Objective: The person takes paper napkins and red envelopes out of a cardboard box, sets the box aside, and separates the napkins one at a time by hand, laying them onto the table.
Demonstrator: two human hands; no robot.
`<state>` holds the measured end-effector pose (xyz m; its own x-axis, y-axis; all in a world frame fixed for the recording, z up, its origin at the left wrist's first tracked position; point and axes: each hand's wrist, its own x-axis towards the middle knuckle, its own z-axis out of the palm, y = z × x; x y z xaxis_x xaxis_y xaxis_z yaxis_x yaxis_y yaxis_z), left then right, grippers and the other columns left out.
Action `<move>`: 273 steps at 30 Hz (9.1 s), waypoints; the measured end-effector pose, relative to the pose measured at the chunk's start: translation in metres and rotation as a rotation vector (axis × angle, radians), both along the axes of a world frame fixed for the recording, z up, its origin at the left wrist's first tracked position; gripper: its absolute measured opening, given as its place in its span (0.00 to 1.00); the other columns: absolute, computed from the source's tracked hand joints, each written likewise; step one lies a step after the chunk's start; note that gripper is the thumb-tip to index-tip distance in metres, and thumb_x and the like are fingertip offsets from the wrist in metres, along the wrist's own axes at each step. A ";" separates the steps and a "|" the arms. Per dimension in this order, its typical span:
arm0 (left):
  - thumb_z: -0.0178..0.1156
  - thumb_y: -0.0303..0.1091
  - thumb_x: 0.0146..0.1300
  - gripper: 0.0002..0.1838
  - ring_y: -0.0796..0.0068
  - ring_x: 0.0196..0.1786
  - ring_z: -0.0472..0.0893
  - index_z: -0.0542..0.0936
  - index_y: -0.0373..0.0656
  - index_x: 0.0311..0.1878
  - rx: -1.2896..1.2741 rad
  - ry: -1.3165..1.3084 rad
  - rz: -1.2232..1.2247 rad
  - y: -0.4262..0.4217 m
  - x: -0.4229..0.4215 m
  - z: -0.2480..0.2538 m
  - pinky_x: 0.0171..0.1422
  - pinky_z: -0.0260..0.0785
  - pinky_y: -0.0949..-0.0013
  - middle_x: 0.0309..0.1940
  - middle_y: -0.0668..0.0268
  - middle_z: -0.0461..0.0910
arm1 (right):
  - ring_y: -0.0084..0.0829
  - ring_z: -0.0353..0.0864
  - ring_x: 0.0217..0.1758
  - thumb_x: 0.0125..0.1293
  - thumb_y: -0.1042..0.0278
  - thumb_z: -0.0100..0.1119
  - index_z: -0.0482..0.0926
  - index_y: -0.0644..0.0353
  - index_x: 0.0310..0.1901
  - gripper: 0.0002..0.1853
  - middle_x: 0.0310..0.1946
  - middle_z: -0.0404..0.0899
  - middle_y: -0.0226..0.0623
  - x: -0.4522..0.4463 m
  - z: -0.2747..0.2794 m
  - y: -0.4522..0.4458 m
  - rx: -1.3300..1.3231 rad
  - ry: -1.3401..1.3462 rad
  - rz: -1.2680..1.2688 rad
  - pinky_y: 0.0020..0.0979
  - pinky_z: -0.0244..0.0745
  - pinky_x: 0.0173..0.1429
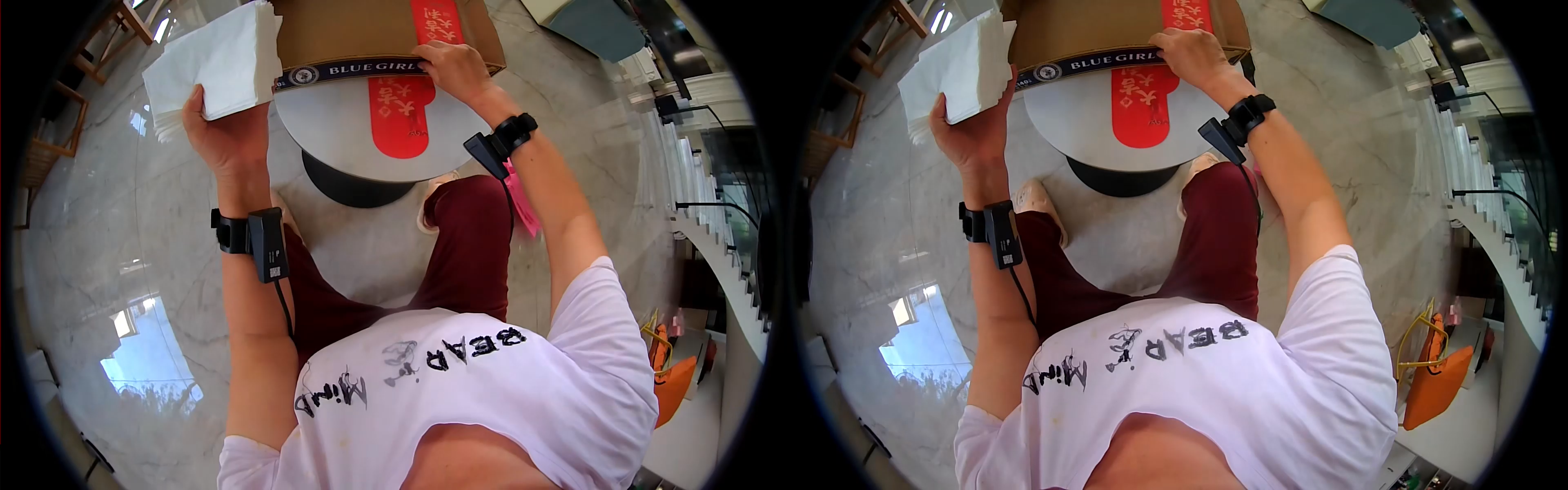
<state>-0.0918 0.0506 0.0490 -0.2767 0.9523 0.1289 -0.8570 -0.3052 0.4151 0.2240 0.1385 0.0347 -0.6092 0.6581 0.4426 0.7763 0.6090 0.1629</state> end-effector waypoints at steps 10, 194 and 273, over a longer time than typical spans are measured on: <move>0.51 0.44 0.61 0.27 0.53 0.64 0.68 0.68 0.40 0.62 -0.133 0.037 -0.052 0.004 0.010 -0.004 0.66 0.59 0.41 0.61 0.57 0.70 | 0.36 0.81 0.42 0.55 0.65 0.65 0.79 0.53 0.45 0.15 0.39 0.81 0.33 -0.015 0.005 -0.027 0.190 0.107 0.098 0.36 0.76 0.48; 0.59 0.45 0.64 0.31 0.68 0.57 0.75 0.64 0.41 0.65 -0.247 0.584 -0.413 -0.015 0.083 -0.029 0.58 0.70 0.64 0.56 0.61 0.73 | 0.21 0.81 0.35 0.55 0.61 0.72 0.81 0.62 0.47 0.20 0.34 0.84 0.33 -0.061 -0.011 -0.081 -0.543 0.955 -0.123 0.24 0.76 0.40; 0.59 0.55 0.64 0.35 0.67 0.63 0.71 0.65 0.41 0.66 -0.300 0.602 -0.387 -0.006 0.080 -0.044 0.67 0.62 0.62 0.60 0.62 0.72 | 0.23 0.80 0.33 0.53 0.68 0.70 0.83 0.60 0.33 0.08 0.31 0.82 0.30 -0.059 -0.036 -0.068 -0.334 1.071 -0.006 0.23 0.75 0.41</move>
<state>-0.0120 0.0442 0.0046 0.1191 0.9847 -0.1273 -0.4806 0.1694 0.8604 0.1647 0.0705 -0.0012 -0.0165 0.8434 0.5370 0.4210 0.4930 -0.7614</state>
